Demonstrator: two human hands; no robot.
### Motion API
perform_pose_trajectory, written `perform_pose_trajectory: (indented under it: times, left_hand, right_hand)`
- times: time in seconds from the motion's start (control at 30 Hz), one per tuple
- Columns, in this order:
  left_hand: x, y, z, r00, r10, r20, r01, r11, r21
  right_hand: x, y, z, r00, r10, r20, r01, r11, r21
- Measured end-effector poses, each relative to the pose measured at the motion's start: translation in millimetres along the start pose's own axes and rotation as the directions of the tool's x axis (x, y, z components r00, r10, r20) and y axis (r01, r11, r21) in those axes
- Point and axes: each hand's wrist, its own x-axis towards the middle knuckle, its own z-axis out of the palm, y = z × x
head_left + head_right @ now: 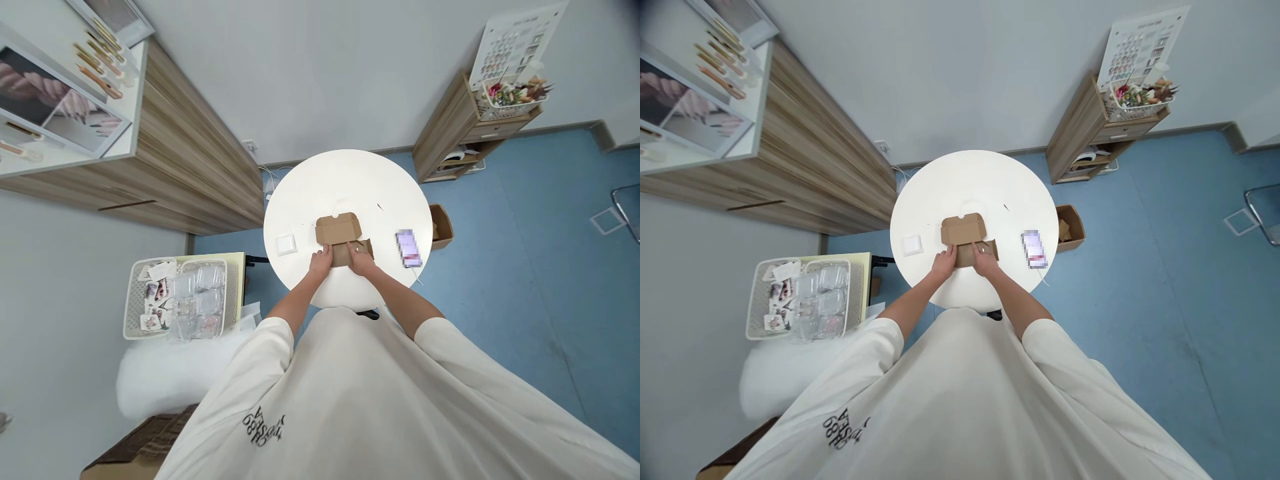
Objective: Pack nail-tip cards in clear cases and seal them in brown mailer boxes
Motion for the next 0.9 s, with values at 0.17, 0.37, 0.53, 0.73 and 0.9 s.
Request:
perform_pose_trajectory:
  times: [0.17, 0.37, 0.53, 0.73, 0.9]
  left_hand:
    - [1.5, -2.1, -1.4, 1.0, 0.024, 0.016, -0.024, 1.0, 0.006]
    - [4.1, -5.1, -1.0, 0.999, 0.048, 0.017, -0.049, 0.996, 0.07]
    - [5.6, -5.9, 0.3, 0.998, 0.059, 0.023, -0.062, 0.987, 0.15]
    - [8.8, -8.6, 6.0, 0.997, 0.065, 0.035, -0.069, 0.987, 0.142]
    - [10.1, -8.6, 8.6, 0.997, 0.059, 0.041, -0.063, 0.99, 0.123]
  right_hand:
    - [-31.1, 21.4, 12.8, 0.957, 0.036, -0.289, -0.057, 0.996, -0.066]
    - [-43.4, 52.4, 21.1, 0.918, 0.233, -0.32, -0.239, 0.971, 0.022]
    - [-21.8, 54.1, 16.0, 0.944, 0.201, -0.263, -0.184, 0.979, 0.089]
    - [-3.2, 40.8, 14.4, 0.945, 0.213, -0.248, -0.168, 0.967, 0.189]
    - [-5.8, 36.3, 14.1, 0.943, 0.167, -0.288, -0.127, 0.98, 0.154]
